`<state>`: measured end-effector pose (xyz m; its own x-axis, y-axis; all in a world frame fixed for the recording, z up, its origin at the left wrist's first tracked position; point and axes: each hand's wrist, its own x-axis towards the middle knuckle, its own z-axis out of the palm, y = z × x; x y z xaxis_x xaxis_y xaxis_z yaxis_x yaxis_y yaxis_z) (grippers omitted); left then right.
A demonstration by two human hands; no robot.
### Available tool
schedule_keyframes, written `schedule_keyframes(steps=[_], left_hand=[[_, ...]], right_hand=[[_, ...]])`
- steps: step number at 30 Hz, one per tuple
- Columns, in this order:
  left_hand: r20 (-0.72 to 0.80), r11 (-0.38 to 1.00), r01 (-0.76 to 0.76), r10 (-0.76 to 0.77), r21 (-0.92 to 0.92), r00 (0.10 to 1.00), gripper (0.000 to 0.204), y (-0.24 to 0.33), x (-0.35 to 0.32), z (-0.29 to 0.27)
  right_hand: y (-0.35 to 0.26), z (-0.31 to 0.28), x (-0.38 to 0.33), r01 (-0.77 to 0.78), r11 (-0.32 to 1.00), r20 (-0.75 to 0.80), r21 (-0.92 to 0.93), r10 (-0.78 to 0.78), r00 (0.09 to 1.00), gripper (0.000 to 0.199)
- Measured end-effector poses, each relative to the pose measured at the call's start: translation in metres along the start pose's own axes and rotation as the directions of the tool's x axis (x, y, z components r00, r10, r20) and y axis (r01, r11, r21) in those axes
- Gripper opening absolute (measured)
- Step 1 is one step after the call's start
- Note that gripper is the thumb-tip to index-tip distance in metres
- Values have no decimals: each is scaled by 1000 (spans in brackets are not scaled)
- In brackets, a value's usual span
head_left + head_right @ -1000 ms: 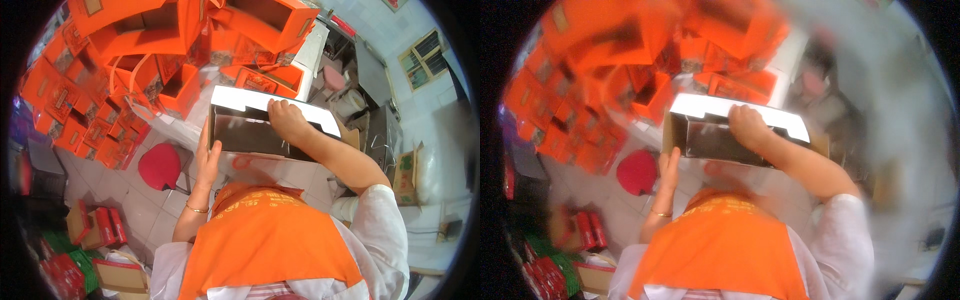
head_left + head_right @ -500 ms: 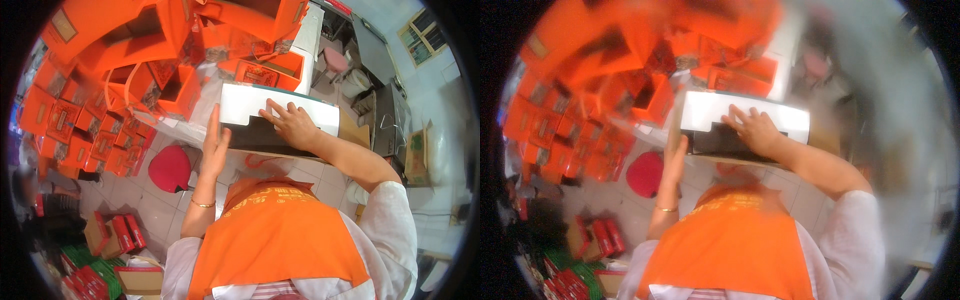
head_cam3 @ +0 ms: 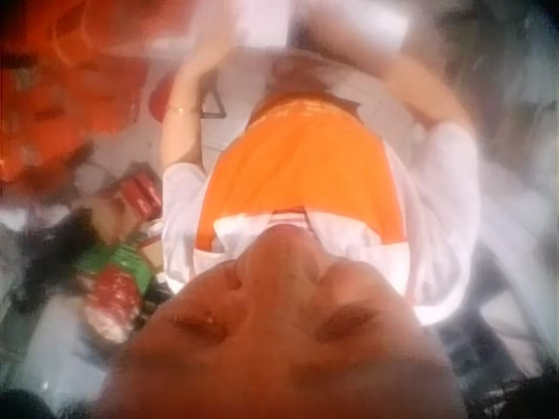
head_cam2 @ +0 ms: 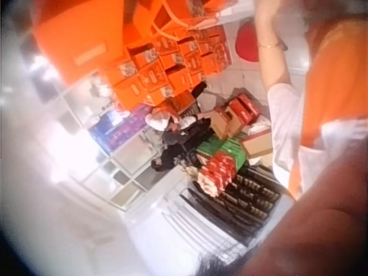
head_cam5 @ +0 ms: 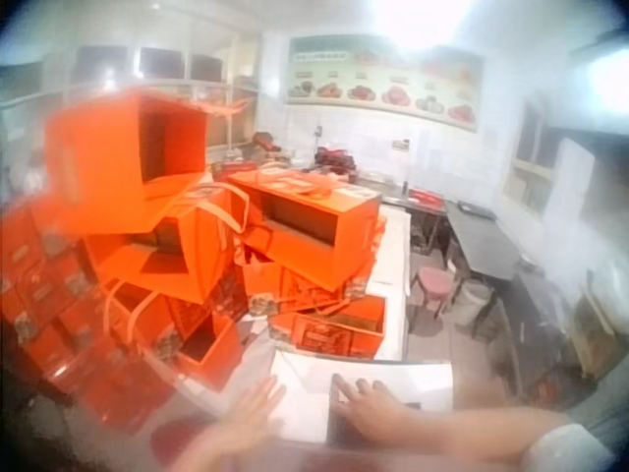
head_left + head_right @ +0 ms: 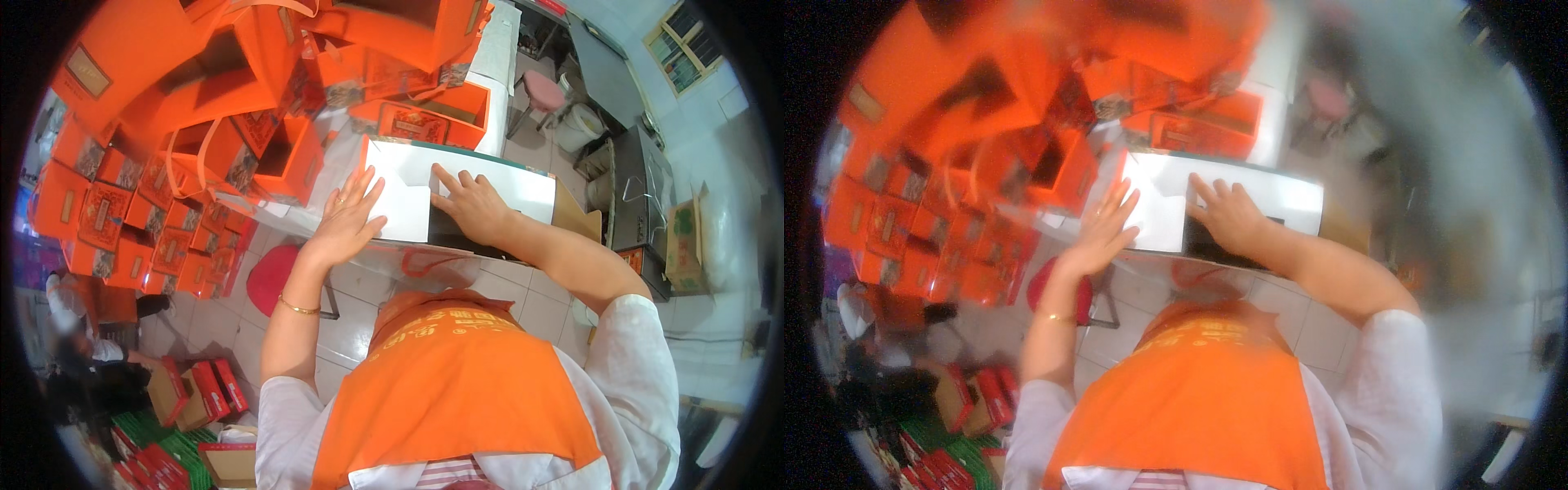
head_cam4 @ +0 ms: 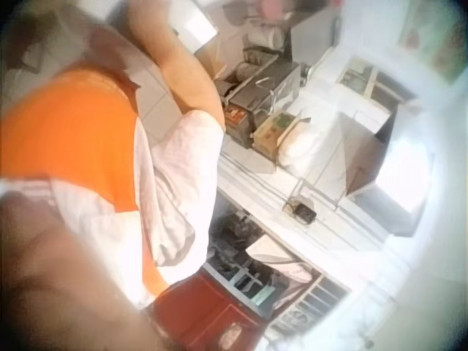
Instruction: The person assembles orange cardboard boxes by folding flat pieces into rectangular shapes. They repeatedly pick up flat orange cardboard, fold the sides to form a box, and place the finished unit on a table. The process is continuous and repetitive, focusing on manual assembly without tools.
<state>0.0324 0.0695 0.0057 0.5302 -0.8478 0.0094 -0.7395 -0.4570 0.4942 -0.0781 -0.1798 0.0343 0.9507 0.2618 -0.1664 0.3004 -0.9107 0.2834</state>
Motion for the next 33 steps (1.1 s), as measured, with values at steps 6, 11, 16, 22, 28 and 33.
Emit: schedule_keyframes(steps=[6,11,16,22,28,33], left_hand=[[57,980,0,-12,201,998,62,25,19,-25],[26,976,26,-33,218,999,61,22,19,-26],[14,982,-5,3,190,1000,60,30,16,-24],[67,983,-28,16,180,998,63,46,10,-17],[42,982,-3,-5,190,999,65,59,8,-4],[-228,997,-62,70,45,971,42,63,-3,17]], right_hand=[[26,-8,-8,92,980,23,174,-97,995,46],[99,-63,-74,-101,754,-266,649,348,899,34],[150,15,-216,-119,363,-329,924,914,238,22],[92,100,-220,-67,-28,52,997,916,397,31],[72,100,-159,-270,474,-227,838,753,617,42],[70,97,-155,-279,431,-166,858,747,643,42]])
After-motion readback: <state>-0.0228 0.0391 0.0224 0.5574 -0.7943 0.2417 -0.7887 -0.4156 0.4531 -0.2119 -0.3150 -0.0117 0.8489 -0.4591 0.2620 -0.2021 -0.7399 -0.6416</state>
